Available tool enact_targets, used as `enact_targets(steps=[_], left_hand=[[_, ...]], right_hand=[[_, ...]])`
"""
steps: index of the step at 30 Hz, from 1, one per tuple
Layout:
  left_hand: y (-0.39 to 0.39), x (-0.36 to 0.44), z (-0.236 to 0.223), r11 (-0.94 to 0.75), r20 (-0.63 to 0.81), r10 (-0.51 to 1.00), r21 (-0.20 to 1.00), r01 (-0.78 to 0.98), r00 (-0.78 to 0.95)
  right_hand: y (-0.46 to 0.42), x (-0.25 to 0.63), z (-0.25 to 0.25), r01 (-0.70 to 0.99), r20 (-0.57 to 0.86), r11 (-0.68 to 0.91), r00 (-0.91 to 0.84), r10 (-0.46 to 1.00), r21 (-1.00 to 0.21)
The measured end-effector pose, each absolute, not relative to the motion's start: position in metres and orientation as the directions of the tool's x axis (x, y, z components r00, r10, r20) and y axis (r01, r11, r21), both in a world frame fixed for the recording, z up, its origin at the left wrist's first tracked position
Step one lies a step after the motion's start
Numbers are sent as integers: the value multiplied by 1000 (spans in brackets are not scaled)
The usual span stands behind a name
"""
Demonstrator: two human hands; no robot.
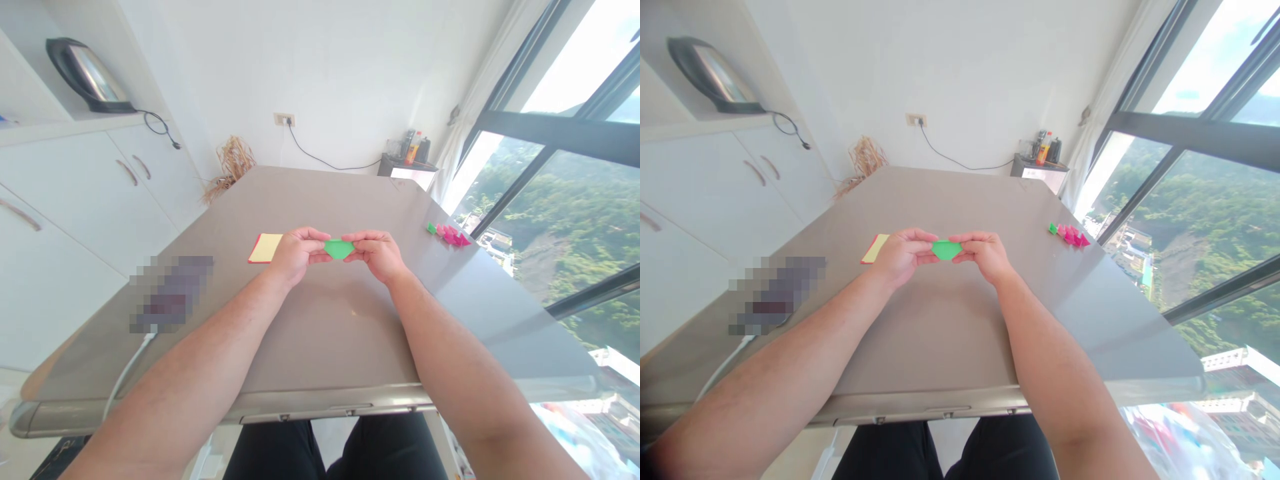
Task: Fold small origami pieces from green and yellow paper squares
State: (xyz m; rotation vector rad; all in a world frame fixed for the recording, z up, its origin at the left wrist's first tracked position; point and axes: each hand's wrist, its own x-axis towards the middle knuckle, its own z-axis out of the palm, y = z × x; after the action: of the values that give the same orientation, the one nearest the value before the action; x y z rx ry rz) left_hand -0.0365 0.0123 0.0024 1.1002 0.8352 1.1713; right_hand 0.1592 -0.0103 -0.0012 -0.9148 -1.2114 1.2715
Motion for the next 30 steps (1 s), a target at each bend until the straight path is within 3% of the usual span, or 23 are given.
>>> enact_targets(steps=[10,17,21,25,30], left_hand=[[13,-35,5,104,-17,972,926,-364,235],[11,-32,-3,-87,114,988,970,-227,106],[12,-33,-5,-135,154,984,971,-199,86],[12,-33,-7,-258,263,961,964,-64,84],[12,-31,-11,-359,355,926,933,10,129]], right_hand=[[-12,155,2,-187,171,157,-59,983,-970],[-20,148,6,88,236,243,-80,968,-966],[-22,147,7,49,281,286,-84,956,-957],[-20,144,6,17,304,304,42,952,-953],[-17,140,2,256,259,235,67,963,-938]])
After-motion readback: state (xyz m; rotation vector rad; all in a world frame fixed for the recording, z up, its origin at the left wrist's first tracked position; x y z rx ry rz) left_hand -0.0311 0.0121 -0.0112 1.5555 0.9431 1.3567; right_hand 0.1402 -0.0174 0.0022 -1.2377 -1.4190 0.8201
